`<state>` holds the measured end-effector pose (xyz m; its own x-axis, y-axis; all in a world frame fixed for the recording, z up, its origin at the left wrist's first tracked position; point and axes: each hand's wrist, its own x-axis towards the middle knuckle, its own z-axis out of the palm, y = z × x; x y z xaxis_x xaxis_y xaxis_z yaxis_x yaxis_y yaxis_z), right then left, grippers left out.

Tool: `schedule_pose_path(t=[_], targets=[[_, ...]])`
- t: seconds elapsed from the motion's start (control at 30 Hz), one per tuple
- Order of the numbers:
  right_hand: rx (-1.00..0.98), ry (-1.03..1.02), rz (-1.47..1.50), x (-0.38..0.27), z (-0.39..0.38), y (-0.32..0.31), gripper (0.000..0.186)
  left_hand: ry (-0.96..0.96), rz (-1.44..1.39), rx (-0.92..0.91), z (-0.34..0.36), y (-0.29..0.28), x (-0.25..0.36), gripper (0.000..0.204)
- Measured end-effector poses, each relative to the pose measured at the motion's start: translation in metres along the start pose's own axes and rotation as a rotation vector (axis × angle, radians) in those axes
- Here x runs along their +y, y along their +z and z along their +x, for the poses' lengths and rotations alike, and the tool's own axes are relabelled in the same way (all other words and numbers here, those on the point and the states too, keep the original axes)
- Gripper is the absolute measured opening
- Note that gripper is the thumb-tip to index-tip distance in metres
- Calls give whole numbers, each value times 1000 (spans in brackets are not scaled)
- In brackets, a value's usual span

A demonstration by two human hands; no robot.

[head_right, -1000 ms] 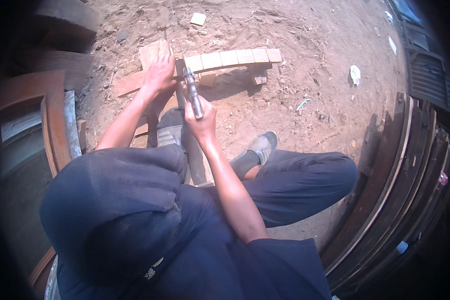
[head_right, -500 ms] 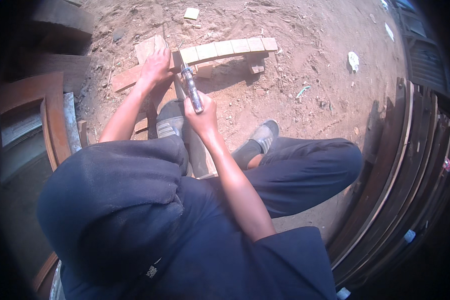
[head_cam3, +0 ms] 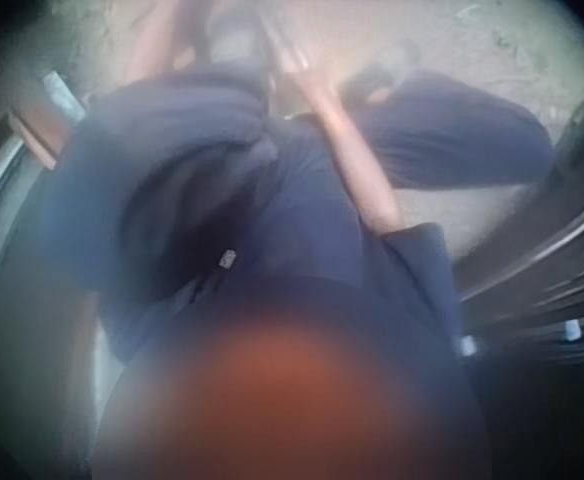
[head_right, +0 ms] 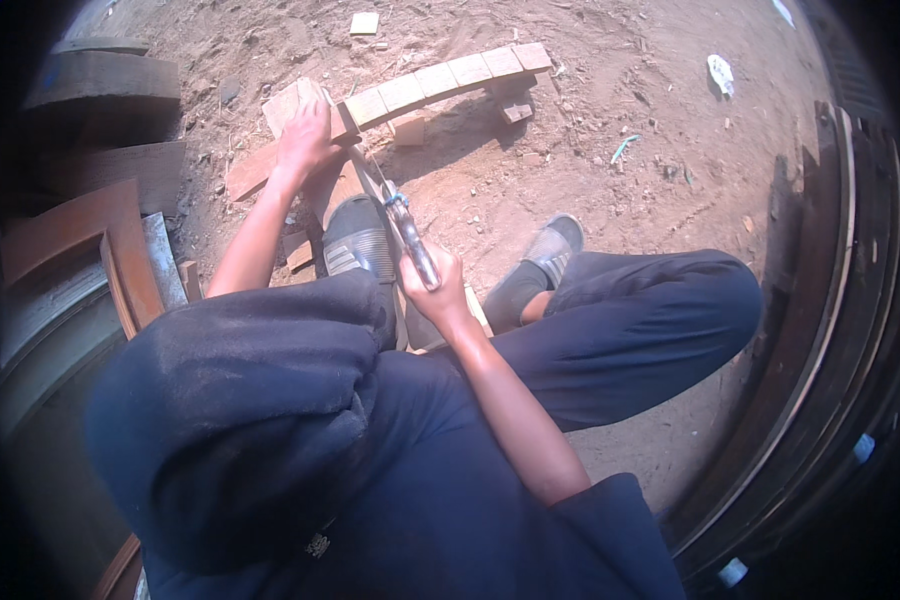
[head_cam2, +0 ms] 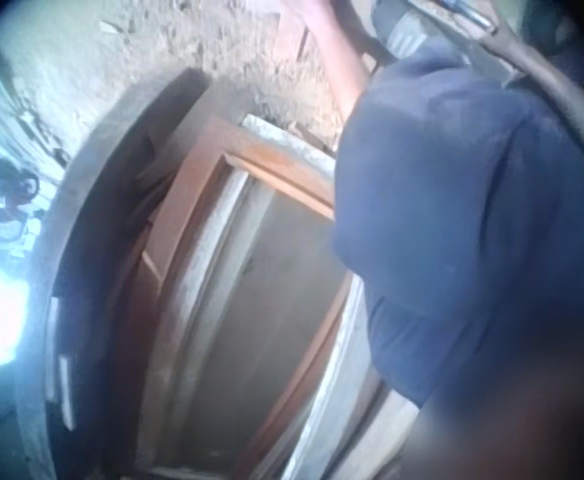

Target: The person sits on the ground and uses a hand saw to cut a small wooden plank that is supported between their legs. They hold the wood steady with one hand and saw back and forth with the other.

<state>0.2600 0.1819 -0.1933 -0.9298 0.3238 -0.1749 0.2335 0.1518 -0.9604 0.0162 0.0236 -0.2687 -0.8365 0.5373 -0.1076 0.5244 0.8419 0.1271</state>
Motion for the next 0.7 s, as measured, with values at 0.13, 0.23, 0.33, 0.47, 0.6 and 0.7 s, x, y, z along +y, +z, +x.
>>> schedule_pose_path(t=[0.13, 0.23, 0.33, 0.47, 0.6, 0.7], targets=[[-44, 78, 2, -7, 30, 3, 15, 23, 13, 18, -1, -5, 3, 61], [8, -10, 40, -7, 75, 28, 20, 54, 23, 12, 4, -6, 3, 60], [-26, 52, 40, -9, 48, 17, 14, 39, 22, -33, 1, -9, 0, 60], [-25, 60, 23, -7, 30, 3, 11, 14, -22, -46, 4, -9, -4, 60], [-42, 126, 33, -36, 52, 10, 15, -5, -94, -166, 17, -28, -2, 57], [-65, 158, 36, -55, 40, -2, 16, -23, -92, -172, 19, -20, -8, 60]])
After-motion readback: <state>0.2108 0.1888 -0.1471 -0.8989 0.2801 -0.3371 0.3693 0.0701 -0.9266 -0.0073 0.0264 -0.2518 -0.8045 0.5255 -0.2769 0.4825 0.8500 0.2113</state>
